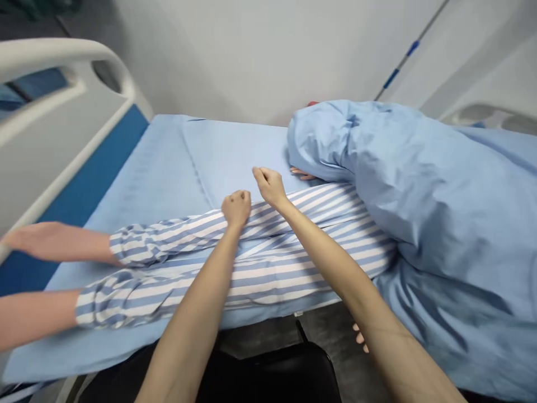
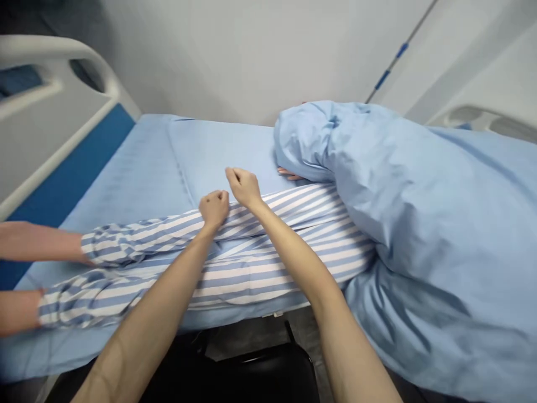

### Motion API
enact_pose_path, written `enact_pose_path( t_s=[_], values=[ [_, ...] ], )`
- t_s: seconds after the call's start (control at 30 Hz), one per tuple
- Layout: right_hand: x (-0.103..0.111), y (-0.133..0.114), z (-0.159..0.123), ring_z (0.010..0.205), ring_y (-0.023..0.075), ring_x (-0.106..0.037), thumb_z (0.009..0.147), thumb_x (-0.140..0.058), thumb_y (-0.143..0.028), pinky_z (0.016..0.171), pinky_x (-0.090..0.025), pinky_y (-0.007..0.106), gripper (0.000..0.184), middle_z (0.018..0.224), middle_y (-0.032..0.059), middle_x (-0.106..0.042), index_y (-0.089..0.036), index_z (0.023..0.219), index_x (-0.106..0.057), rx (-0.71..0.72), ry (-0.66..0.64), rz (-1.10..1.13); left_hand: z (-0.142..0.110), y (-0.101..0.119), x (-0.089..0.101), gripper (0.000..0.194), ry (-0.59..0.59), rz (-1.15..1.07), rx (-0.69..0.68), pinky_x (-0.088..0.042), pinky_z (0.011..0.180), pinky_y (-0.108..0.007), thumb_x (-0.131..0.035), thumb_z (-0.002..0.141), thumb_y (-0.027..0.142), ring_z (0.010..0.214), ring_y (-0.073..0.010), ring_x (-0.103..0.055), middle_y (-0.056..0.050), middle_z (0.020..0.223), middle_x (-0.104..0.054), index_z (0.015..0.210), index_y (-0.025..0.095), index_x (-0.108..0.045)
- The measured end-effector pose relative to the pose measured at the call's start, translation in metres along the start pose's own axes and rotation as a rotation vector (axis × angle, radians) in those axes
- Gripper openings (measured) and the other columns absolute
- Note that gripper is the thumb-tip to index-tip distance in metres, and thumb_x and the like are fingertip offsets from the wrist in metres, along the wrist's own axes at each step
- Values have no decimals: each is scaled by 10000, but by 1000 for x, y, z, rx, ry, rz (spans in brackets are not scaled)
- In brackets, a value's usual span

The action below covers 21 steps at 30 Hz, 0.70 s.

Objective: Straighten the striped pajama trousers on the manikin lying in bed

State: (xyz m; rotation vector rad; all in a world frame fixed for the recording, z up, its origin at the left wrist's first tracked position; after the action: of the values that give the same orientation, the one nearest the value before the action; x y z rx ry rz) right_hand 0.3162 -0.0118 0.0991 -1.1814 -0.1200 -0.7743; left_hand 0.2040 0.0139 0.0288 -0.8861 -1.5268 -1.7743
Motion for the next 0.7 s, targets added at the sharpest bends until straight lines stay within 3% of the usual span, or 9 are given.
enact_pose_path(
  t_s=[0.13, 0.33, 0.43, 0.7],
  values=[
    [22, -6, 12, 592, 93, -359, 1017, -398, -447, 605, -269, 240, 488, 581, -56, -308, -206, 595, -358, 24, 36, -42, 3, 1, 0, 316, 29, 16, 11, -304, 679, -305, -408, 882, 277, 762, -215, -552, -103, 791, -686, 702, 196, -654],
    [18, 55, -14, 591, 101, -351, 1012, -449, -347, 611, -248, 252, 469, 563, -53, -340, -201, 573, -371, -138, 5, -122, 1, 3, 0, 309, 67, 24, 5, -245, 665, -314, -421, 856, 269, 671, -178, -443, -54, 634, -564, 555, 204, -448],
    [13, 74, -22, 604, 108, -372, 1019, -434, -359, 618, -245, 253, 464, 566, -44, -391, -196, 585, -426, -182, -12, -131, 1, 6, 0, 327, 74, 37, -10, -226, 656, -313, -432, 842, 260, 633, -165, -380, -29, 564, -461, 528, 206, -360],
    [13, 69, -20, 650, 128, -447, 1033, -394, -377, 628, -255, 252, 448, 625, -12, -510, -195, 667, -577, -247, -43, -120, 4, 9, -1, 349, 20, 19, -52, -235, 598, -295, -462, 814, 260, 558, -143, -323, 8, 486, -329, 483, 211, -361]
  ],
)
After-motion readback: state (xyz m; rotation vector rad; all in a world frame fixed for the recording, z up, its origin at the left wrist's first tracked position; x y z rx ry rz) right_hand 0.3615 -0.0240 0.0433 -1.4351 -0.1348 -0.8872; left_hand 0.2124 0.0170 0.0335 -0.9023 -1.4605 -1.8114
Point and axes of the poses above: each hand's wrist, its own z-axis towards the middle knuckle, its own x-axis out of the back of the hand, y = z × x, the point moved 4 cm from there along z, towards the middle knuckle
